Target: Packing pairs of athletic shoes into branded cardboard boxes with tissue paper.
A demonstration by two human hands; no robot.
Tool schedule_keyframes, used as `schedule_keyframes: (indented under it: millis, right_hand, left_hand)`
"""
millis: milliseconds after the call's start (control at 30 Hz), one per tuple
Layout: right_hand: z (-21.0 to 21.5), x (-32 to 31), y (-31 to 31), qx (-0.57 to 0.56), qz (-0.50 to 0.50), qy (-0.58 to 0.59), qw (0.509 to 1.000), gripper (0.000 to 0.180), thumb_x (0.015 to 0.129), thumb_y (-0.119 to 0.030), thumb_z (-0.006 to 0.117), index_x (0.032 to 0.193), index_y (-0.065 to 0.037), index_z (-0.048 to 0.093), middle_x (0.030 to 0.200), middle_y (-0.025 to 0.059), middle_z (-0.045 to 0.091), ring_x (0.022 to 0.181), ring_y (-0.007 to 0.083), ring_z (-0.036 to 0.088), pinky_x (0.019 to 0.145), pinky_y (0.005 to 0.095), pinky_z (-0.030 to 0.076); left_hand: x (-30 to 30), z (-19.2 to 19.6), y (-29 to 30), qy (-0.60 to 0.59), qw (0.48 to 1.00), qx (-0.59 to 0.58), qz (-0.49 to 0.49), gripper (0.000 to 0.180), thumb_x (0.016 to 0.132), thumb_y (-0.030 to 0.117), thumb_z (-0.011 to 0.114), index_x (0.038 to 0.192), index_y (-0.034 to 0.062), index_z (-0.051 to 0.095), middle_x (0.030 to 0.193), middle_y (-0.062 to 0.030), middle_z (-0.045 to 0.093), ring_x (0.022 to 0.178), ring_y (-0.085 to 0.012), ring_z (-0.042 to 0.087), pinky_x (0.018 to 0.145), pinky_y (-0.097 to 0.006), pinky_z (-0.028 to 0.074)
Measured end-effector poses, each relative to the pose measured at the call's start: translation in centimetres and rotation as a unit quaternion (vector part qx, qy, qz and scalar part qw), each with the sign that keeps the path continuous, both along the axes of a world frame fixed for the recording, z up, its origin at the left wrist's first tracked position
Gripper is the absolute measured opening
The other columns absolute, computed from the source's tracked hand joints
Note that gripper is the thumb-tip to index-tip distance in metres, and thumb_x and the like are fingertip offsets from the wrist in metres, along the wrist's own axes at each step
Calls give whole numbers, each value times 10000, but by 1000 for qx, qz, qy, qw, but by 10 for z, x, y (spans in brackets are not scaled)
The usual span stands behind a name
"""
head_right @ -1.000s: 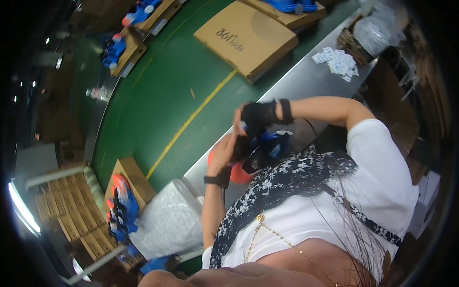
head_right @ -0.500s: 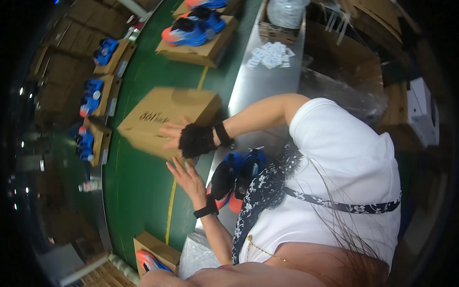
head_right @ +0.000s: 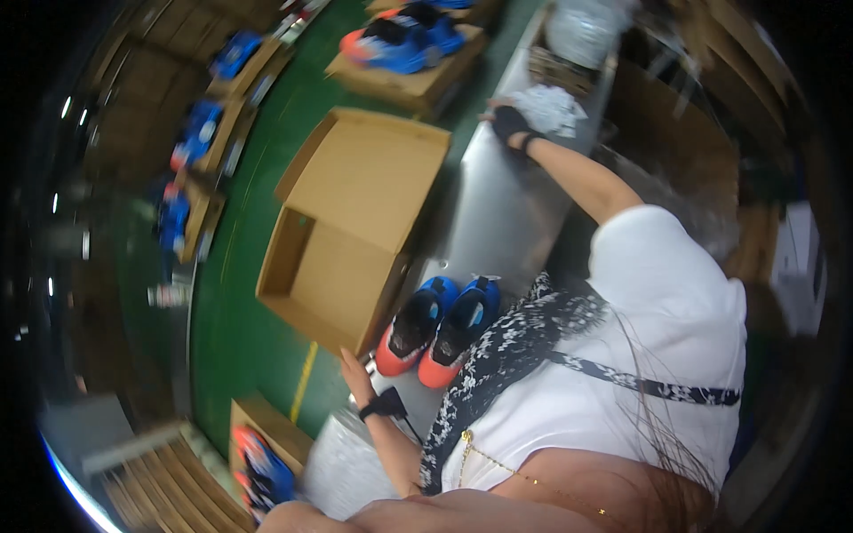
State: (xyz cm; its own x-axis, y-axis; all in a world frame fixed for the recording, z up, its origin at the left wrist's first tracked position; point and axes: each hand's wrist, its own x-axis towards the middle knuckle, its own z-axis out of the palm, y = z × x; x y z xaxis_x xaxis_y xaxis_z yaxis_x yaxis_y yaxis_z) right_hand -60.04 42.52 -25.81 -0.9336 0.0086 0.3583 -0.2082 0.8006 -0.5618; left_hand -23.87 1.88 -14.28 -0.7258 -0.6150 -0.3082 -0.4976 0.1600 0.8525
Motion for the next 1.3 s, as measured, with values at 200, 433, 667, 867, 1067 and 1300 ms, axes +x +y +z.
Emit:
schedule_keyframes:
  millis: [200, 433, 667, 867, 1067, 1300]
  right_hand:
    - [0, 50, -6, 89, 98, 58, 990, 181, 764, -119, 421, 888, -47, 532, 789, 157, 508, 758, 313, 503, 665, 362, 409]
    - [75, 43, -59, -130, 77, -29, 988, 239, 835, -233, 489, 944, -32, 558, 819, 61, 589, 763, 138, 540, 710, 239, 417]
    - [134, 112, -234, -133, 489, -147, 849, 474, 762, -127, 552, 1204, -96, 386, 828, 56, 547, 605, 106, 486, 550, 248, 420]
    - [110, 175, -304, 350, 709, -72, 608, 425, 731, -155, 531, 1141, -91, 439, 890, 197, 556, 746, 326, 556, 683, 393, 444]
    - [118, 181, -319, 280, 748, -92, 595, 287, 792, -234, 440, 1053, -130, 501, 766, 172, 568, 686, 329, 566, 593, 410, 431]
    - [215, 216, -323, 100, 799, -206, 556, 741, 650, -303, 692, 1240, -103, 290, 948, 190, 544, 869, 301, 557, 720, 361, 441]
  left_hand:
    - [63, -12, -39, 12, 990, -15, 137, 399, 871, 232, 404, 1160, -42, 389, 978, -155, 539, 786, -191, 569, 655, -267, 455]
    - [226, -31, -90, -21, 930, -230, 287, 259, 837, 167, 428, 1012, -5, 511, 778, -132, 556, 756, -210, 556, 684, -309, 441]
    - [284, -23, -66, -319, 787, -428, 309, 260, 800, 252, 496, 859, 4, 546, 788, -155, 552, 760, -309, 517, 691, -364, 405]
    - [322, -5, -81, -200, 869, -329, 311, 231, 815, 213, 466, 814, -15, 502, 767, -201, 540, 721, -353, 511, 633, -395, 398]
    - [317, 129, -94, -77, 775, -447, 440, 260, 861, 159, 392, 879, -84, 484, 795, -157, 545, 734, -236, 510, 689, -337, 398]
    - [104, 183, -51, 254, 911, -161, 282, 171, 841, 140, 377, 904, -11, 426, 837, -95, 418, 722, -179, 515, 518, -287, 498]
